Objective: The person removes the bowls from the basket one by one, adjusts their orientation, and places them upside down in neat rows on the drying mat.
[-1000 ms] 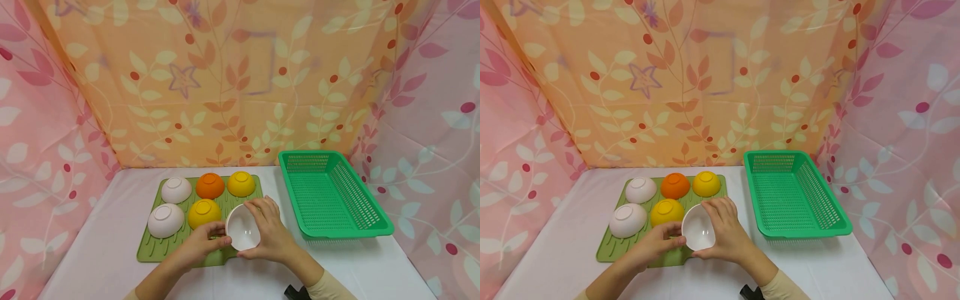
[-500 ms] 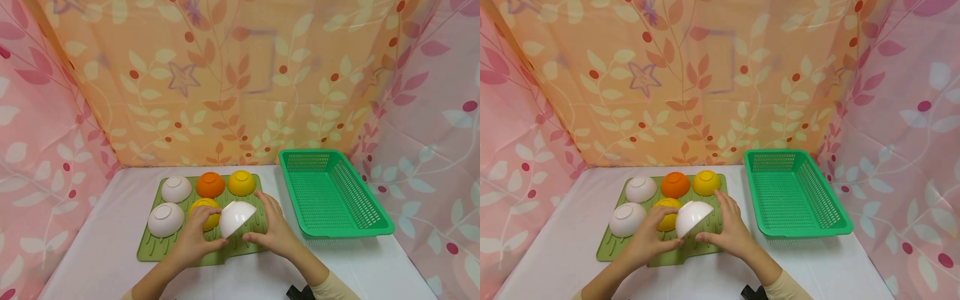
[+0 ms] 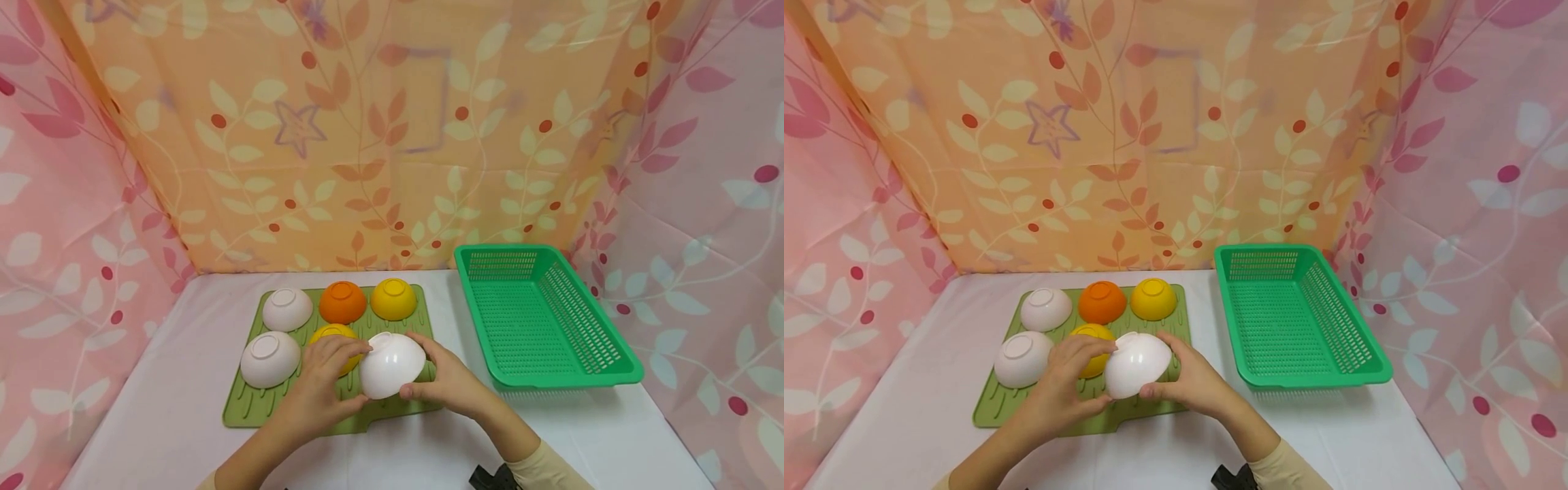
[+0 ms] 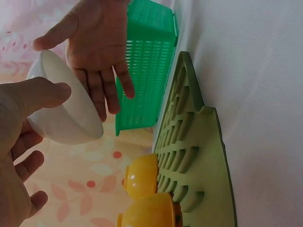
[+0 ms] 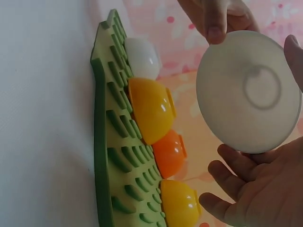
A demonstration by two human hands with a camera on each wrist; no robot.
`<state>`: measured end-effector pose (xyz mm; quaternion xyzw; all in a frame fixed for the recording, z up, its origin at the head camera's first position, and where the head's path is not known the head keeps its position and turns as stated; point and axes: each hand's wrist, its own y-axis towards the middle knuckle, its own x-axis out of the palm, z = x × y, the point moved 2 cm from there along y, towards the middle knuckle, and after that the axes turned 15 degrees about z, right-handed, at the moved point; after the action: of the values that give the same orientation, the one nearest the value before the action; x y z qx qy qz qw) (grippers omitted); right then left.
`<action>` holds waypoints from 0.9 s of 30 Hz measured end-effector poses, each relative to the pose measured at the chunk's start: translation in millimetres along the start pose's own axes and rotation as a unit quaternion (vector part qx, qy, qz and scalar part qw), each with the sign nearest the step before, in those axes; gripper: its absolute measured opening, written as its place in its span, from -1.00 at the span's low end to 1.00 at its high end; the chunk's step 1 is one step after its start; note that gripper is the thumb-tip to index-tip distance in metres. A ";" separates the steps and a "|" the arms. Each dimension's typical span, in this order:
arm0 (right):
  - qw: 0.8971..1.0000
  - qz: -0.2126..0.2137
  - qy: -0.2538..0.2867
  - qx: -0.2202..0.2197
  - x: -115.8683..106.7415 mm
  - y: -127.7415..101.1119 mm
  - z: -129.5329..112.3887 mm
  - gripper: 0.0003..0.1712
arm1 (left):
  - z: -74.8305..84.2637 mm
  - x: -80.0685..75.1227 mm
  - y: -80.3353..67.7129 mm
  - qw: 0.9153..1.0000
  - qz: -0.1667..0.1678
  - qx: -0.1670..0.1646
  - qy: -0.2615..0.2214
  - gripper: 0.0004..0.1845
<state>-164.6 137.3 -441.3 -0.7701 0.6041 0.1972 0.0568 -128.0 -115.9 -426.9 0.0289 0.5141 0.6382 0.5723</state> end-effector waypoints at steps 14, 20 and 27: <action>0.989 0.013 0.143 -0.044 2.7 -5.4 -7.7 0.14 | 5.8 -4.7 0.7 0.962 -0.097 -0.230 -0.107 0.16; 0.982 -0.013 0.167 -0.084 6.0 -6.7 -5.0 0.13 | 2.8 -4.7 1.3 0.940 -0.126 -0.260 -0.182 0.08; 0.983 -0.019 0.157 -0.092 6.6 -5.6 -3.0 0.19 | 3.3 -5.9 1.2 0.941 -0.115 -0.263 -0.181 0.07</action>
<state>-157.3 131.8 -441.8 -0.8050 0.5697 0.1272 -0.1062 -124.8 -118.1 -421.2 -0.0665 0.2155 0.6646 0.7124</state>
